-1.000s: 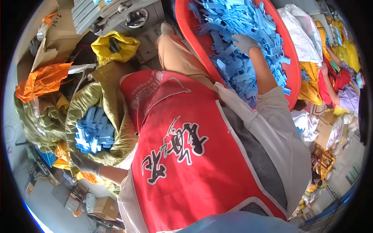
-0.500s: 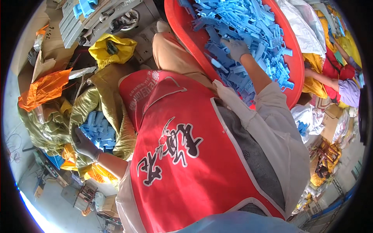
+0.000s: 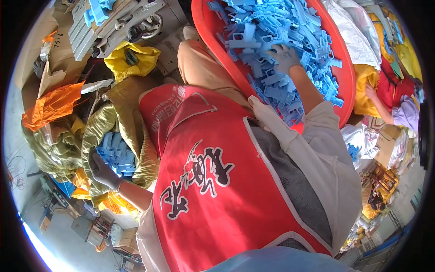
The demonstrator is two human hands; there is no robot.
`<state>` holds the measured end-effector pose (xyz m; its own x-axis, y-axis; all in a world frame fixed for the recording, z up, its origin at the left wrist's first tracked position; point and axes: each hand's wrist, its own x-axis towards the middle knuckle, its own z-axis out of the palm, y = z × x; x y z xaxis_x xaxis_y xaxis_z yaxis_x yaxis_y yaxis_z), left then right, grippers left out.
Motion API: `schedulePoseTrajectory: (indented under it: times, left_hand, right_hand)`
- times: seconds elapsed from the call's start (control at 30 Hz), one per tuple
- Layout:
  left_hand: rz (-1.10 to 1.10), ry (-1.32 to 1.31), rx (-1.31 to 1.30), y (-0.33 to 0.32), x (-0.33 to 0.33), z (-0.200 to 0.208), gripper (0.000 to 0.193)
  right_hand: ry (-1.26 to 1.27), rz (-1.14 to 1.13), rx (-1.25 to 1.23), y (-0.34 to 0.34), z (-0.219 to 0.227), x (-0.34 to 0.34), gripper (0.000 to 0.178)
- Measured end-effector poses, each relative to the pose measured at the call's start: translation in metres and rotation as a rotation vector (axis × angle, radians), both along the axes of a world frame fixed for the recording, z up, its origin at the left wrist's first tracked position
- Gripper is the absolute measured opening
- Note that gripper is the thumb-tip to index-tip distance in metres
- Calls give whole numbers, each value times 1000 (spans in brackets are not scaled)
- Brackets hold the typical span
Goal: Sorting and preparing light blue plastic toy components at a manufacturing workstation.
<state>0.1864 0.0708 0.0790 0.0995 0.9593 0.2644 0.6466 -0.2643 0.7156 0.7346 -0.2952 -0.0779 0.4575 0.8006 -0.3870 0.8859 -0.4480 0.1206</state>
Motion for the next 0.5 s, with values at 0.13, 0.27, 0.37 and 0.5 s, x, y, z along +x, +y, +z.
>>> schedulePoseTrajectory:
  times: [0.13,0.27,0.37,0.5]
  left_hand:
    - [9,101,-3,8,7,-1,26]
    - [-40,-105,-62,18,24,-5,27]
    - [-61,55,-16,12,48,7,26]
    - [-73,-14,-10,8,48,4,23]
  right_hand:
    - [-13,-128,340,-10,-17,2,37]
    - [-42,-110,304,34,-24,7,38]
    - [-243,35,268,63,-49,28,49]
    - [68,16,55,95,-74,51,63]
